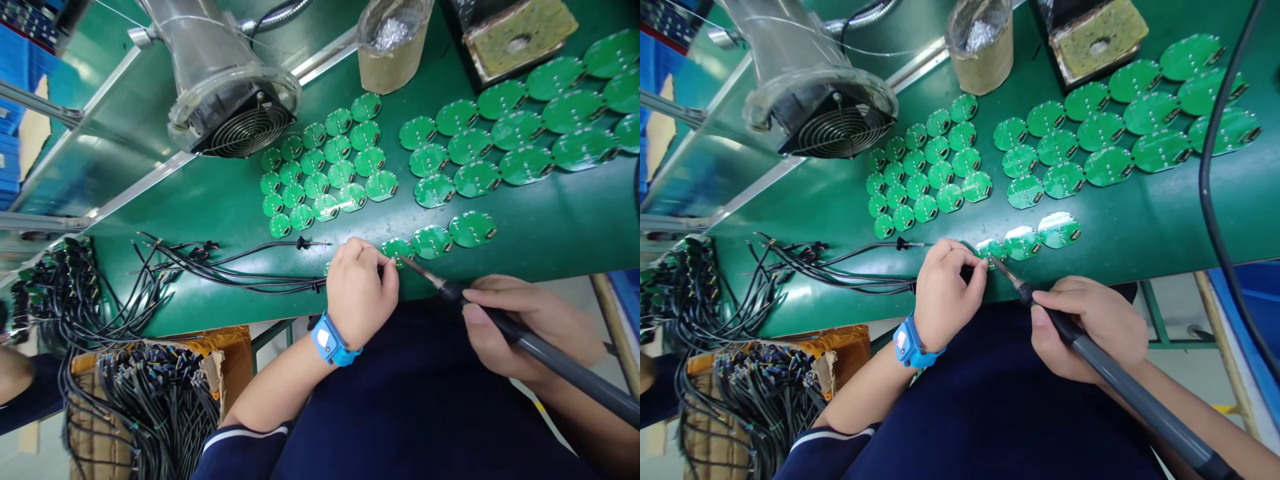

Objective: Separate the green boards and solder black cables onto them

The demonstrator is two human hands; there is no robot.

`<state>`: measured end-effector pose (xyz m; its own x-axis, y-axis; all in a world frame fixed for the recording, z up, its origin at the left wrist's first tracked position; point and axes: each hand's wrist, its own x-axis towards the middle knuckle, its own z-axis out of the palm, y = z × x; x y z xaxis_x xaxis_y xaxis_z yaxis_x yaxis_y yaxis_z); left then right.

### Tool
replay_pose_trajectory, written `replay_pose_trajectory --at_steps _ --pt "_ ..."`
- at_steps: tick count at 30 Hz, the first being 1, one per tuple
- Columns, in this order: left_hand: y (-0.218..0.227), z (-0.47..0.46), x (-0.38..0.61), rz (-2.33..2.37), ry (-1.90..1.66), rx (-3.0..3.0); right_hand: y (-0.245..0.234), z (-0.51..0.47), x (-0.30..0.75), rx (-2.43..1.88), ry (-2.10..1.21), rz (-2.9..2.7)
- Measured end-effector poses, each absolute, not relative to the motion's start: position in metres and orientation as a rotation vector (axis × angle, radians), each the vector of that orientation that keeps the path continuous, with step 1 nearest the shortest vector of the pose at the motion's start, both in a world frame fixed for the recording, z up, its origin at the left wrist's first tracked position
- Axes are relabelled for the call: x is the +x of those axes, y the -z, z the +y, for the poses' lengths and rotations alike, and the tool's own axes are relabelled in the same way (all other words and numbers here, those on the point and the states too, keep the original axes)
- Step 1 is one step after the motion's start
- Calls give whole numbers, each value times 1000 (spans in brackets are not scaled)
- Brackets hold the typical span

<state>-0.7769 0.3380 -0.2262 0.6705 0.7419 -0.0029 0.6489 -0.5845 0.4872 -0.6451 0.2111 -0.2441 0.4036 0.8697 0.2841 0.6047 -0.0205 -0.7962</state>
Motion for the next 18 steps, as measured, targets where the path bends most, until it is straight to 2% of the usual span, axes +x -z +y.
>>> replay_pose_trajectory --at_steps 5,10,18 --pt "223 341 -776 1091 -220 2403 245 217 -645 -1699 -316 -1368" --pt "223 341 -774 1122 -218 2384 250 211 -644 -1717 -422 -1477" --pt "223 342 -772 1135 -193 2375 250 213 -644 -1715 -346 -1532"
